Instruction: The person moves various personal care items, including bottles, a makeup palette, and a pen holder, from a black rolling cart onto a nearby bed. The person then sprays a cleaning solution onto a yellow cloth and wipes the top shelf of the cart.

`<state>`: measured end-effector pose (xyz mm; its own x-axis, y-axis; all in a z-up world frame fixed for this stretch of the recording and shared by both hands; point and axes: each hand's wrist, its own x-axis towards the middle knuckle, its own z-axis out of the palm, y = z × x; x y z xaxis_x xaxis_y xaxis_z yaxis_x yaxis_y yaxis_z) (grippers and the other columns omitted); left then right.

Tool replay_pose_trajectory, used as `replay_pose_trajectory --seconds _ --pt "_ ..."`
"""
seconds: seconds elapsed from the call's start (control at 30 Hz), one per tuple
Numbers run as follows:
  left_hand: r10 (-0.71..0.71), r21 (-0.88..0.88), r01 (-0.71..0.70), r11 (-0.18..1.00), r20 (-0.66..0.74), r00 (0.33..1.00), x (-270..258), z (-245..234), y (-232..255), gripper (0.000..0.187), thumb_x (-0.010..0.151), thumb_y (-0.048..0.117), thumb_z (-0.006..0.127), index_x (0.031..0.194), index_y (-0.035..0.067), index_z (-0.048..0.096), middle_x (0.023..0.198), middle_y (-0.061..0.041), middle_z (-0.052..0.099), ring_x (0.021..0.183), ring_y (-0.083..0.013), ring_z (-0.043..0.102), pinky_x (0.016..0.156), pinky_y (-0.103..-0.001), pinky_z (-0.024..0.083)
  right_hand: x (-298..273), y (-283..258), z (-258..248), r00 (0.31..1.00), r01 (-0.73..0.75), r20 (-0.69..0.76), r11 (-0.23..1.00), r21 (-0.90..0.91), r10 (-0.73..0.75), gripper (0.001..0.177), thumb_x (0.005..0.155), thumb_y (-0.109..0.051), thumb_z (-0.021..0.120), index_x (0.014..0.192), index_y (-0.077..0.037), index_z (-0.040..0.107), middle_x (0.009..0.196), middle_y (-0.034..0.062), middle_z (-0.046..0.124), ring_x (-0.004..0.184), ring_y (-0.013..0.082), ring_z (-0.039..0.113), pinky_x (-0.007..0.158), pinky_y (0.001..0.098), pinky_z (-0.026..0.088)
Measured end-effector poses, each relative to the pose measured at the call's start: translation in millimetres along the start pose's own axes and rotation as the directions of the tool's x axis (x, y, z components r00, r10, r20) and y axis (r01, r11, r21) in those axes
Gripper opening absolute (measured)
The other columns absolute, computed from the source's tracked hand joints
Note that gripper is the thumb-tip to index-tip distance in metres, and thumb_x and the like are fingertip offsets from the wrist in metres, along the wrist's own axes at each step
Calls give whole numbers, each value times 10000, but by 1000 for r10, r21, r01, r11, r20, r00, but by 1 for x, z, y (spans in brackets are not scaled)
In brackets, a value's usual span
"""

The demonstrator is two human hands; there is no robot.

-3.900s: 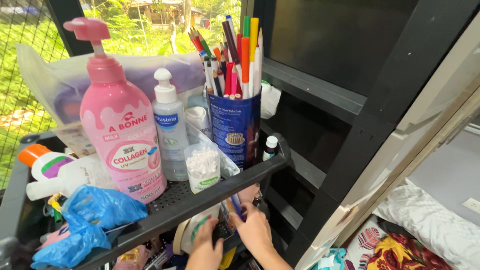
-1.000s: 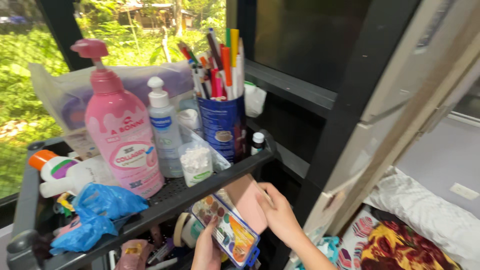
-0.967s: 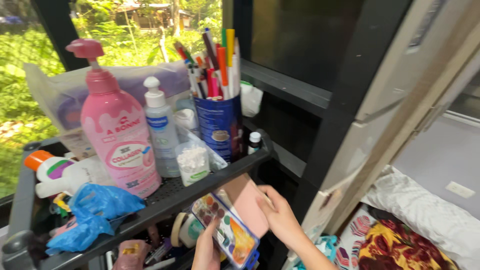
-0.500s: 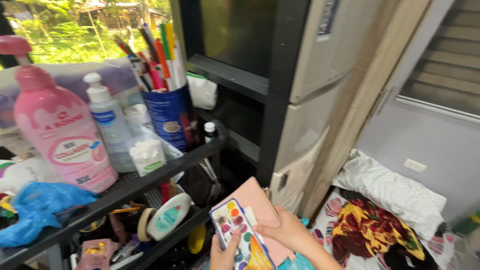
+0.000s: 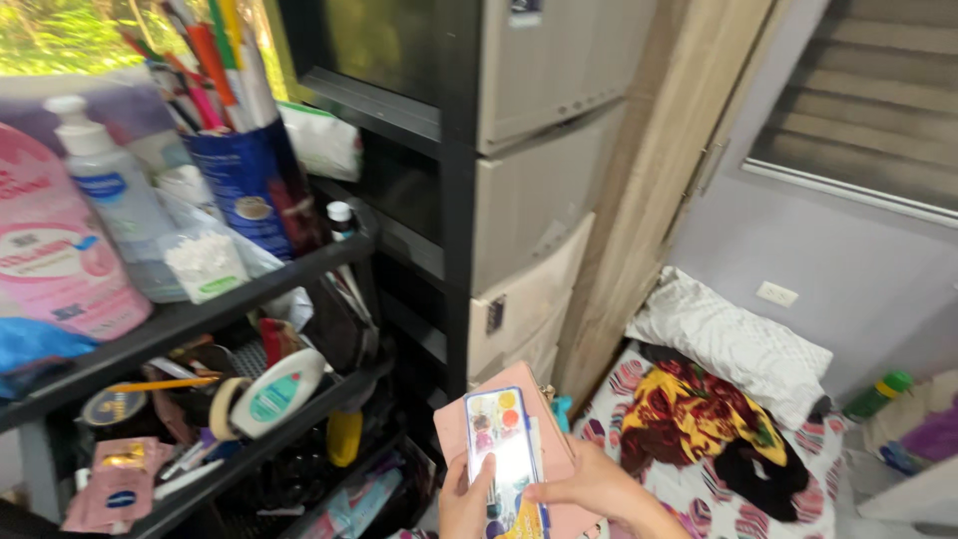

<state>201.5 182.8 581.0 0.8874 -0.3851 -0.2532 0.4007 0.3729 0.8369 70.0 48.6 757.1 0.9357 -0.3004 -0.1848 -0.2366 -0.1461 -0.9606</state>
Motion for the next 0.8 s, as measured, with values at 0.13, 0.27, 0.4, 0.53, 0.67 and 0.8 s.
replay_pose_trajectory --seconds 0.13,0.27,0.4,0.53,0.67,0.8 --pt "145 111 -145 983 1 989 -27 35 -32 464 872 100 763 1287 -49 617 1219 -187 726 1075 -217 691 915 -334 560 -28 25 -15 990 -27 -140 999 40 33 586 625 -33 926 1176 -15 727 981 65 818 865 125 740 832 290 607" --pt "249 67 -253 965 66 966 -48 70 -51 672 842 70 760 1425 8 433 1391 -132 569 1198 -189 614 968 -328 531 -58 46 -35 957 -68 -258 969 238 131 551 619 61 889 1146 -2 742 998 75 828 873 136 760 831 303 610" --pt "215 34 -223 974 162 963 -67 108 -60 753 841 101 789 1461 0 374 1430 -195 522 1213 -201 597 968 -326 522 -79 68 -64 921 14 -372 944 329 116 566 606 109 881 1139 -1 728 1016 83 826 892 135 760 837 307 607" --pt "-172 337 170 926 -24 985 -74 119 -83 814 797 204 830 1480 97 401 1357 -244 583 1043 -252 668 817 -366 573 -91 108 -94 885 15 -446 950 313 133 523 636 87 872 1134 25 725 1008 98 828 855 143 754 803 314 608" --pt "-176 390 191 901 -74 982 -55 92 -153 753 769 153 816 1419 134 436 1293 -155 521 944 -263 671 697 -418 586 -94 178 -118 834 -51 -540 990 130 114 583 620 56 900 1164 -30 711 999 70 826 846 111 735 804 288 592" --pt "-35 467 6 884 53 998 -20 41 -252 686 740 77 864 1330 72 515 1128 -169 633 910 -254 688 692 -370 585 -92 270 -123 797 -310 -521 947 81 305 490 644 8 925 1113 -20 788 987 56 858 863 127 761 839 287 606"
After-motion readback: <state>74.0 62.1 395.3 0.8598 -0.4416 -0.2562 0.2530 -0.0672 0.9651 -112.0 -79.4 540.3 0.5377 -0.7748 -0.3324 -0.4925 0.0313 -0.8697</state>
